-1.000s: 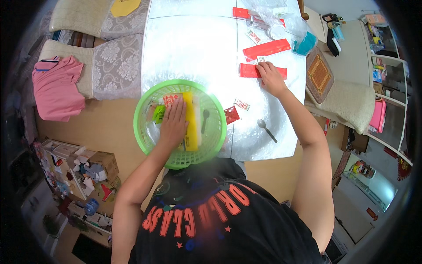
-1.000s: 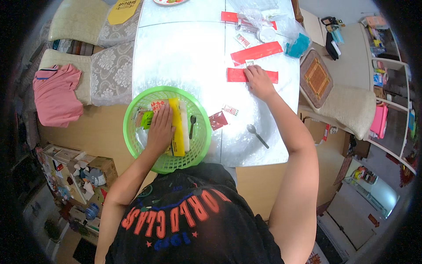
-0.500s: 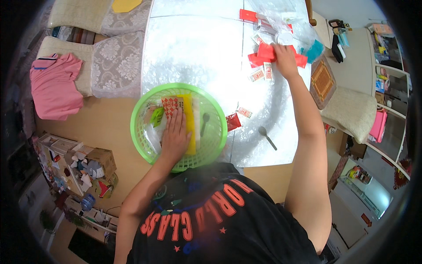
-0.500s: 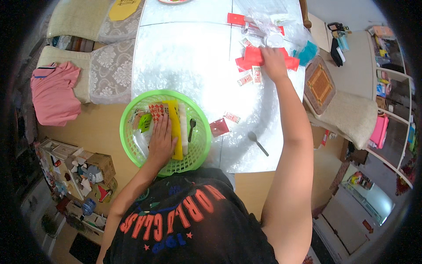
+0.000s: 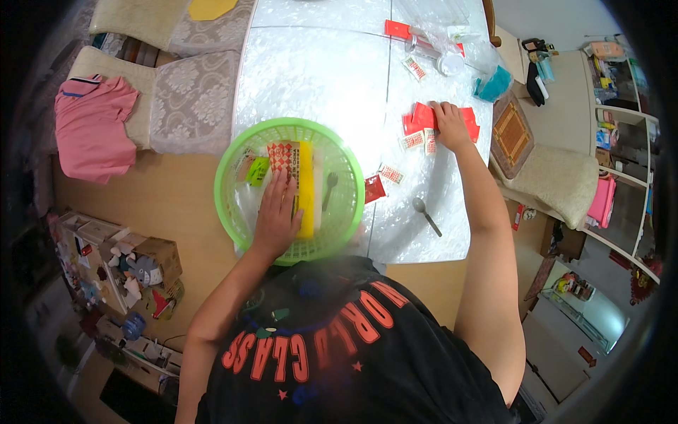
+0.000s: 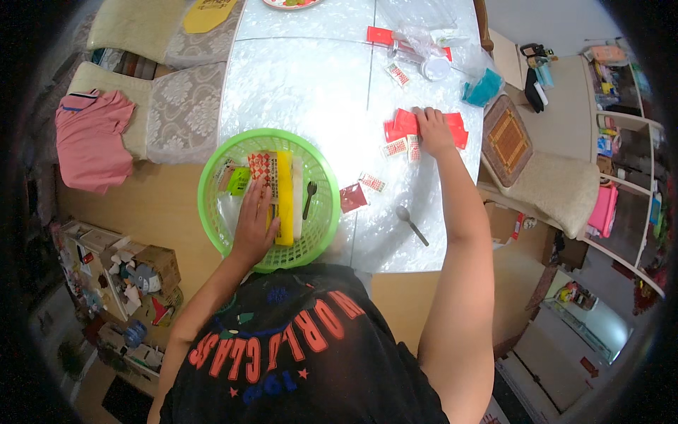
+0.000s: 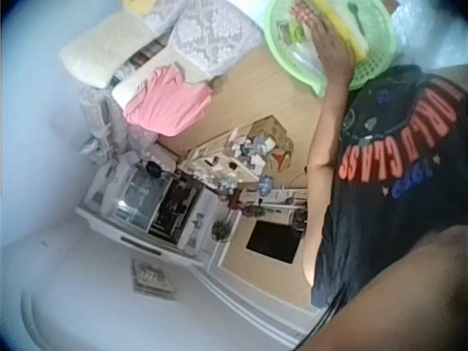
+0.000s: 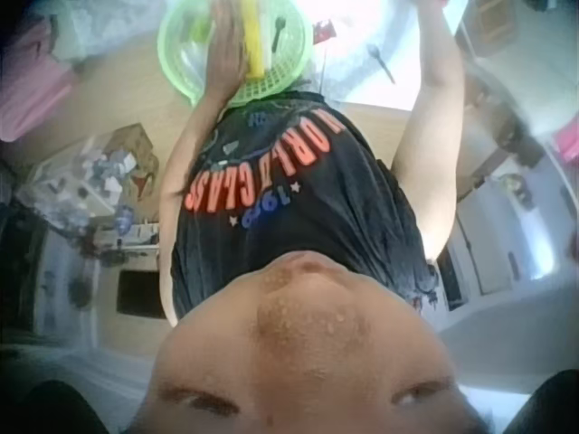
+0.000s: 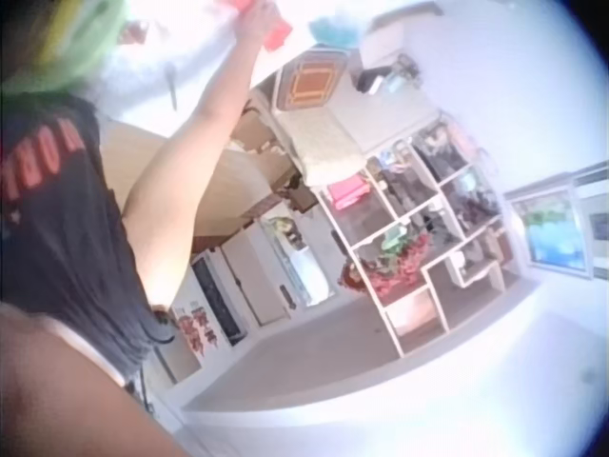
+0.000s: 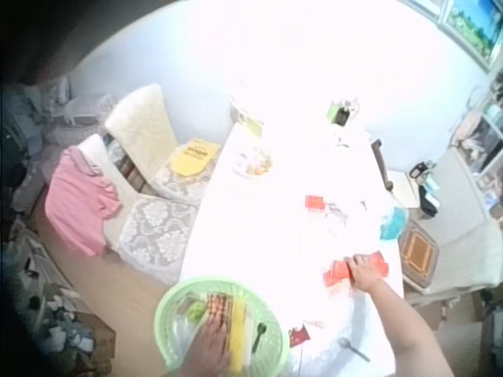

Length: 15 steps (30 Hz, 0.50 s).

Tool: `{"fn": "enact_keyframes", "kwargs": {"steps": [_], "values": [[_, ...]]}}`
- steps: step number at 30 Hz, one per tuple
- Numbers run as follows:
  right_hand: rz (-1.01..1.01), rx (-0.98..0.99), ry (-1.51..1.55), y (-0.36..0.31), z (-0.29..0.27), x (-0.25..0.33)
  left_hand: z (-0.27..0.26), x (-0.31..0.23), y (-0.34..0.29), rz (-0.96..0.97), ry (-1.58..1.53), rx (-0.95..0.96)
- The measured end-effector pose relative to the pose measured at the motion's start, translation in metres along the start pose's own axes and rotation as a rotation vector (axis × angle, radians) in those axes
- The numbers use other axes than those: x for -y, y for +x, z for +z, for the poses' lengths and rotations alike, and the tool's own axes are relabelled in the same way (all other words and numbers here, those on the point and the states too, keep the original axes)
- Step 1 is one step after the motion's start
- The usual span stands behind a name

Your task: The person organizes various small items in a green plastic basket, including boxes, packets, and small cups, by hand.

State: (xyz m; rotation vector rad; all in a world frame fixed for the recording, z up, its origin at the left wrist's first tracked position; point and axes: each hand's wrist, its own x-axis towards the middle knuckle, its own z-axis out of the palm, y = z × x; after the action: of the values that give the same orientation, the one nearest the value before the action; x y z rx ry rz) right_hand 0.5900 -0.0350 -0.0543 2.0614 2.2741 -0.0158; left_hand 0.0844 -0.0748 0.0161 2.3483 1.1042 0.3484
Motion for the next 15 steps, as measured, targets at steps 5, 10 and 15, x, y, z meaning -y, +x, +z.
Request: {"fn": "enact_keyframes", "kwargs": {"steps": [5,10,15], "values": [[0.147,0.042,0.199,-0.005,-0.014,0.006,-0.009,-0.002,-0.012,-0.015,0.003,0.001],[0.254,-0.651,0.616,-0.011,-0.096,0.063,-0.020,-0.001,-0.023,-0.158,-0.150,-0.129],[0.222,-0.576,1.876,-0.036,-0.202,0.169,-0.034,-0.011,-0.013,-0.319,-0.407,-0.146]]}}
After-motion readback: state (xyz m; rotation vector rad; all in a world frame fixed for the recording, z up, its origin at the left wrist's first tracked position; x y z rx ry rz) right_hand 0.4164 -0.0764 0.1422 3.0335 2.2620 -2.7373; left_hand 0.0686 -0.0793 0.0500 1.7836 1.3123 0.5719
